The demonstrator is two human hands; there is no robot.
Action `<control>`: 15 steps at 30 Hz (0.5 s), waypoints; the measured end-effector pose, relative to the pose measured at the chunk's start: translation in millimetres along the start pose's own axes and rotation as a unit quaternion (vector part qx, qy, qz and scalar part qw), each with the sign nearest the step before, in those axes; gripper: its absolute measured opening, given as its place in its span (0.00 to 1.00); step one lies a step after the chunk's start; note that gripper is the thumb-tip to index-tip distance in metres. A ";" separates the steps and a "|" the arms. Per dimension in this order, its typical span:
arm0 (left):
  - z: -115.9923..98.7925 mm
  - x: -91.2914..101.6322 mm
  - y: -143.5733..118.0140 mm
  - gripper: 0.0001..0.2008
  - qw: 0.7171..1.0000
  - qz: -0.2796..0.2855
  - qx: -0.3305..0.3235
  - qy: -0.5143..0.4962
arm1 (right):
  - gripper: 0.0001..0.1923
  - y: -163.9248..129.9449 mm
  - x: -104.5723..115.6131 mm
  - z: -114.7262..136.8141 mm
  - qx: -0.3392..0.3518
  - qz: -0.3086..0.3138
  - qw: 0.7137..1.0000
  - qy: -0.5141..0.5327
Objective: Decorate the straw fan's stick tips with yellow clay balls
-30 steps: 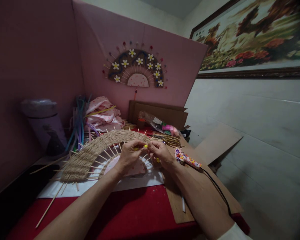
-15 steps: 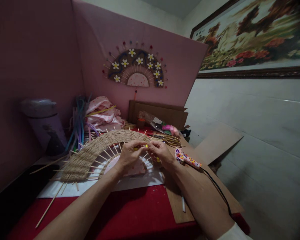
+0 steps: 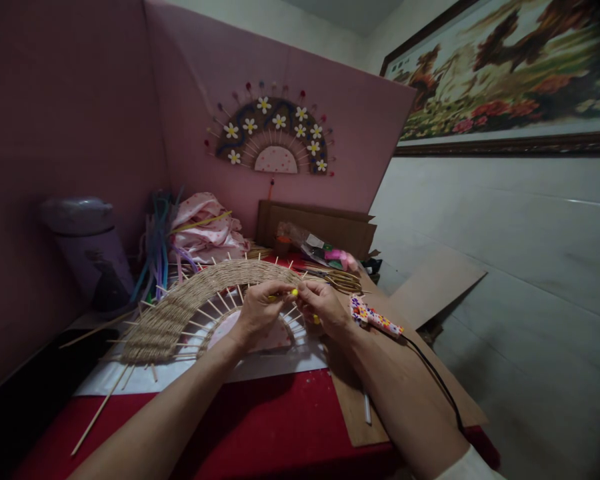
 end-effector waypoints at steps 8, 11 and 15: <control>4.8 -0.8 -0.4 0.05 1.000 0.006 0.016 0.009 | 0.22 -0.1 0.2 3.6 0.012 0.001 1.000 -0.018; 4.5 -0.2 0.1 0.04 1.000 0.003 0.015 -0.006 | 0.22 -0.5 1.3 1.8 0.006 -0.007 1.000 -0.004; 6.3 1.1 -0.2 0.04 1.000 -0.008 0.021 -0.015 | 0.22 -0.5 -0.2 2.6 0.005 -0.004 1.000 -0.010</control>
Point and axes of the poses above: each hand's wrist, its own y-axis towards the middle knuckle, its own x-axis out of the back of the hand, z = x × y, the point moved 10 cm from there along y, towards the middle knuckle, and after that the axes turned 10 degrees about z, right-handed, at the moved point
